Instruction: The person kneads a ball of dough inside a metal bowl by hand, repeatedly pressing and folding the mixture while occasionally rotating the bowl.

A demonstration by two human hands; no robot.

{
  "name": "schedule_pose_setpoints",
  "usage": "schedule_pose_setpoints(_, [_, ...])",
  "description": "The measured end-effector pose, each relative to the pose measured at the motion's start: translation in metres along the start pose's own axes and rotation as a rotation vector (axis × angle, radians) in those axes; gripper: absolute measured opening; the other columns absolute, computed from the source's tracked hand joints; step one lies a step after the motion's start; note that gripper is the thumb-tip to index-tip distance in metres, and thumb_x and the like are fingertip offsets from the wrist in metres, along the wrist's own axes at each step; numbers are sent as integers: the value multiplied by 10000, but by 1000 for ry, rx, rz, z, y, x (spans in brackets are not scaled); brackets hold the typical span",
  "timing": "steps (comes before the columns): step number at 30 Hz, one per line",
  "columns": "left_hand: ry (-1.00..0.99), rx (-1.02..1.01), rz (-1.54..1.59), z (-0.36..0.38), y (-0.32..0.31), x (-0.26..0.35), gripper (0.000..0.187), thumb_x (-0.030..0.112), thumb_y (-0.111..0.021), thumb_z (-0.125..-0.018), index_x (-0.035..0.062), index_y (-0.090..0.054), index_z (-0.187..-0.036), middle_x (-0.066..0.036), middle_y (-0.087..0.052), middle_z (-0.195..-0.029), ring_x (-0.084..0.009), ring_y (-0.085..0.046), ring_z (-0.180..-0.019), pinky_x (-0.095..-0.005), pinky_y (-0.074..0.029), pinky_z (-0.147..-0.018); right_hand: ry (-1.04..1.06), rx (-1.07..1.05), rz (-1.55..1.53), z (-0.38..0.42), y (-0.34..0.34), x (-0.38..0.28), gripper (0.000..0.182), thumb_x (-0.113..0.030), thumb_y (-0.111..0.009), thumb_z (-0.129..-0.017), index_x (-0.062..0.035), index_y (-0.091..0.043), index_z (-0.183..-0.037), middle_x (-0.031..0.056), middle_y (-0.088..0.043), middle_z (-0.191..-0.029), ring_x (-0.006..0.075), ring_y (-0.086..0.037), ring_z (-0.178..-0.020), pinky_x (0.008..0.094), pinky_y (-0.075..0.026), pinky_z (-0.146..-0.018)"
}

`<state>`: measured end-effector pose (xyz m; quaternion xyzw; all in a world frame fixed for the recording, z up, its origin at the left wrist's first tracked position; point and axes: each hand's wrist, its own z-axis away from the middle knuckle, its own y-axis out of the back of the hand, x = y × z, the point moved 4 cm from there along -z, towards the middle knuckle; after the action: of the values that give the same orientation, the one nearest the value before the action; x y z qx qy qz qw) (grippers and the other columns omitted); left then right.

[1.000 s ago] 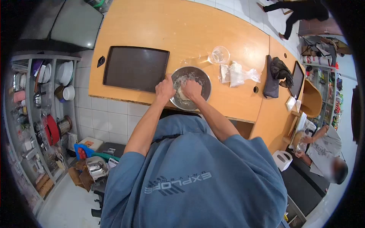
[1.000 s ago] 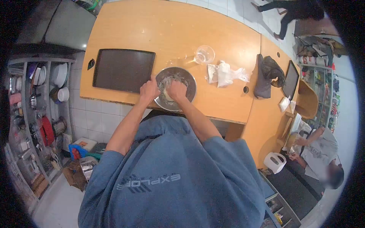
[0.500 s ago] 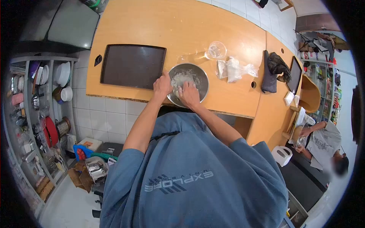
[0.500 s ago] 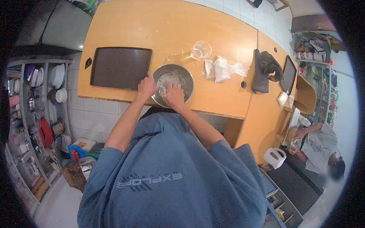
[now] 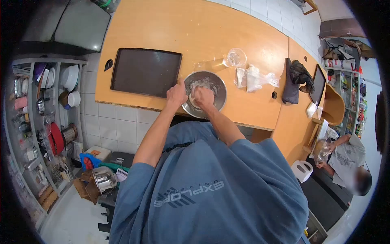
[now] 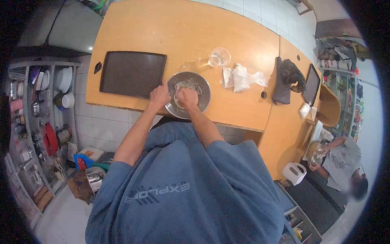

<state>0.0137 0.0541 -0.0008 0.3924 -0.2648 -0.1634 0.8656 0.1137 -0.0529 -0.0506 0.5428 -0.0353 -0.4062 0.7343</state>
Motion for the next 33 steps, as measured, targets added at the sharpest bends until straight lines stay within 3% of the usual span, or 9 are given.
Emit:
schedule_pose_setpoints(1, [0, -2, -8, 1, 0, 0, 538, 89, -697, -779, -13, -423, -1231, -283, -708, -999, -445, -694, -986, -522, -555, -856, -10, -27, -11, -1, -1, 1, 527, -411, -424, -1020, -1, -746, -945, 275, -716, -937, 445, -715, -844, 535, -565, -800])
schedule_pose_setpoints(4, [19, 13, -9, 3, -1, 2, 533, 94, -697, -778, -14, -426, -1223, -285, -708, -991, -446, -697, -977, -522, -556, -847, -86, 26, -8, -6, 4, 0, 577, -437, -449, -1005, -23, -761, -752, 273, -718, -829, 448, -722, -805, 535, -562, -807])
schedule_pose_setpoints(7, [15, 37, 0, 2, -2, 4, 523, 96, -698, -781, -20, -430, -1215, -286, -710, -986, -443, -698, -979, -521, -557, -848, -159, -139, -47, -3, 18, 0, 596, -551, -535, -956, 2, -756, -976, 309, -699, -1053, 440, -701, -980, 526, -553, -867])
schedule_pose_setpoints(13, [8, 36, 6, 4, -1, 5, 513, 119, -701, -803, -27, -435, -1216, -280, -715, -997, -441, -698, -994, -516, -561, -859, -66, -122, -238, 0, 18, 26, 625, -489, -795, -763, 55, -696, -1055, 328, -688, -1068, 426, -688, -1033, 525, -541, -898])
schedule_pose_setpoints(16, [24, 27, 1, 2, -4, 3, 509, 131, -703, -809, -26, -438, -1214, -281, -712, -1016, -440, -697, -999, -520, -563, -860, -55, -77, -37, 13, 24, 18, 617, -432, -810, -737, 14, -663, -1137, 306, -670, -1127, 450, -683, -1005, 517, -540, -899])
schedule_pose_setpoints(19, [32, 48, 13, 2, -6, 2, 514, 134, -707, -807, -24, -435, -1213, -283, -710, -1032, -440, -696, -1002, -522, -564, -862, -40, 88, 26, 36, 29, 4, 540, -379, -776, -770, -13, -657, -1149, 289, -619, -1187, 454, -650, -1019, 522, -536, -884])
schedule_pose_setpoints(22, [34, 37, 22, 3, -6, 3, 521, 136, -709, -804, -22, -428, -1214, -283, -709, -1033, -441, -694, -1006, -523, -564, -867, 131, 358, 98, 52, 23, -11, 412, -333, -707, -831, -13, -665, -1086, 241, -571, -1137, 429, -590, -1053, 549, -531, -827])
schedule_pose_setpoints(25, [36, 23, 18, 2, -7, 1, 538, 139, -711, -802, -18, -415, -1223, -283, -709, -1029, -446, -691, -1010, -524, -560, -875, 141, 271, 49, 55, 6, -16, 355, -324, -663, -864, -27, -667, -1060, 233, -568, -1112, 408, -567, -1062, 545, -521, -821])
schedule_pose_setpoints(33, [29, -4, 50, -3, -7, -3, 557, 129, -698, -803, -10, -382, -1239, -297, -705, -1008, -457, -690, -994, -538, -545, -879, 76, 282, -50, 23, 13, -9, 316, -300, -627, -900, -3, -671, -1000, 249, -634, -1042, 403, -628, -1007, 513, -532, -853])
